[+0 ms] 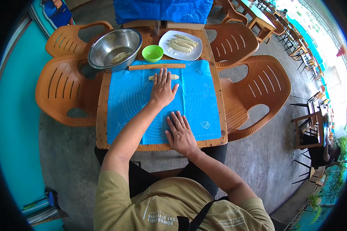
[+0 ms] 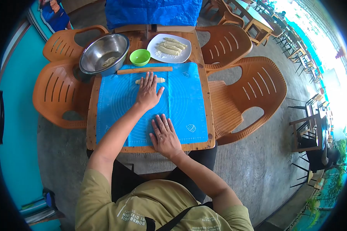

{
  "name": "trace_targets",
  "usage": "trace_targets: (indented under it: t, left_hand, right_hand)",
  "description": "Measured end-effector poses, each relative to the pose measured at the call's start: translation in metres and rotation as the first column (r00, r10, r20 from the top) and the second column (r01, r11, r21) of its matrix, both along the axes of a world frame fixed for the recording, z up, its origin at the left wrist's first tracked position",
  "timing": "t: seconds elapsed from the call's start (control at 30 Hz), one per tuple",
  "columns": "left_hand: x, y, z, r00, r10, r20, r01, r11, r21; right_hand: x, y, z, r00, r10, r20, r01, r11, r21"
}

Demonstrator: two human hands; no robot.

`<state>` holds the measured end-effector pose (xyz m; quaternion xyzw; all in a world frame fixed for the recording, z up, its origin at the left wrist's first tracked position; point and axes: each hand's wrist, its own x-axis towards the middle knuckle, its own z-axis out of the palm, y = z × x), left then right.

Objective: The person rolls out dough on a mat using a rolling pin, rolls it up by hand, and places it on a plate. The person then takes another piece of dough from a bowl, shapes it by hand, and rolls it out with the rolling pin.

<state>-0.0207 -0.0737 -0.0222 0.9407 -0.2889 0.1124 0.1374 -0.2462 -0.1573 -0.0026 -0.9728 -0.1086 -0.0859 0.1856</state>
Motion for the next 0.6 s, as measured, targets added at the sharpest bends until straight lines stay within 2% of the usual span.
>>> trace_targets:
  t: [0.13, 0.23, 0.43, 0.5, 0.6]
  left_hand:
    - [0.009, -0.003, -0.007, 0.999, 0.006, 0.045, -0.005, 1.000, -0.018]
    - [0.017, -0.004, -0.010, 0.999, 0.028, 0.042, -0.029, 0.999, 0.034]
    - [0.031, 0.005, -0.015, 0.992, -0.062, 0.111, 0.077, 0.988, -0.137]
    - [0.033, 0.014, -0.011, 0.974, -0.141, 0.177, 0.179, 0.959, -0.219]
    - [0.017, 0.033, 0.004, 0.970, -0.131, 0.206, 0.178, 0.958, -0.224]
  right_hand:
    - [0.000, 0.000, -0.001, 1.000, 0.000, 0.008, 0.000, 1.000, 0.001]
    - [0.000, 0.000, -0.001, 1.000, -0.003, 0.008, 0.003, 1.000, -0.005]
    - [0.001, 0.001, 0.002, 1.000, -0.006, -0.006, 0.006, 1.000, 0.014]
    - [0.001, 0.000, 0.002, 1.000, -0.003, -0.009, 0.003, 1.000, 0.015]
    - [0.001, -0.001, 0.001, 1.000, 0.002, -0.006, -0.002, 0.999, 0.045]
